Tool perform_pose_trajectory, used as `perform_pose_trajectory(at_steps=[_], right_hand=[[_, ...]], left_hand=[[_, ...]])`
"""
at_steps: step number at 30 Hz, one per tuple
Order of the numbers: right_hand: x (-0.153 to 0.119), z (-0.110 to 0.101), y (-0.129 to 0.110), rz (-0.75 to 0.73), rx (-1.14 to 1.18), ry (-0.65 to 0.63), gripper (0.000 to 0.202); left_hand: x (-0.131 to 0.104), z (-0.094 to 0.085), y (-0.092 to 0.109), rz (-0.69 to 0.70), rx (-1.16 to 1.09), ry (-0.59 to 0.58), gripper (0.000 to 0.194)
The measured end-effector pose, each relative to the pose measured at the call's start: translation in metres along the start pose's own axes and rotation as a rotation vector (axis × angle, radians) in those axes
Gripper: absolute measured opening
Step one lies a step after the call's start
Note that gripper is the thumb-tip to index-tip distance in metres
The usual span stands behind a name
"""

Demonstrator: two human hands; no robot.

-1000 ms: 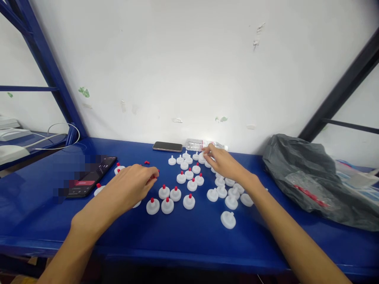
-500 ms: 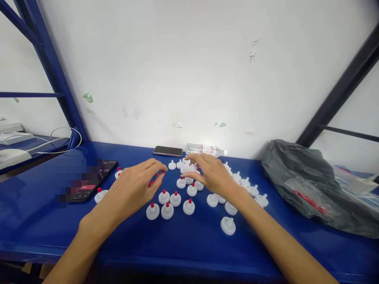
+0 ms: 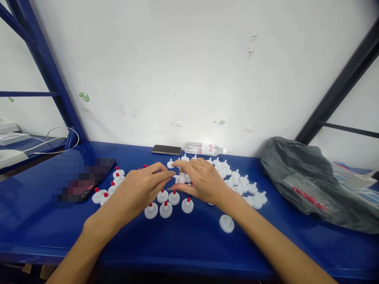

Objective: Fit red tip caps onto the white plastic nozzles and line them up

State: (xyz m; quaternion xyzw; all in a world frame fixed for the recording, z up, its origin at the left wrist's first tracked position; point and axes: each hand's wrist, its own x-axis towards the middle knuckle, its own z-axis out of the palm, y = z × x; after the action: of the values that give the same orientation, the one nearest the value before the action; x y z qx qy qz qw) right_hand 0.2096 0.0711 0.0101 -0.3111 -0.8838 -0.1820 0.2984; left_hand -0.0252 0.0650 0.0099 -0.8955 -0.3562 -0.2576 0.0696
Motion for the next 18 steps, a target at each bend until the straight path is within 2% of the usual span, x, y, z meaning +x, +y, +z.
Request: perform_pose_trajectory(at_steps=[7,11,18], right_hand=[[-0.0001,-0.0006,-0.0012,0.005,0.021,-0.03,0.05],[-0.0012,-0.0008,-0.0037,0.021,0.057,-0.064,0.046],[-0.001,-0.0052,-0.0036,0.013,0.17,-0.084,0.03]], left_hand=[[0.0008,0.0011,0.0012,-0.011,-0.03,-0.006,0.032],[0.0023,0.0009,0.0017,-0.019,-0.026,0.011,0.031],[0.0048,-0.0038,0.0099,-0.129,-0.031,-0.013,0.027]])
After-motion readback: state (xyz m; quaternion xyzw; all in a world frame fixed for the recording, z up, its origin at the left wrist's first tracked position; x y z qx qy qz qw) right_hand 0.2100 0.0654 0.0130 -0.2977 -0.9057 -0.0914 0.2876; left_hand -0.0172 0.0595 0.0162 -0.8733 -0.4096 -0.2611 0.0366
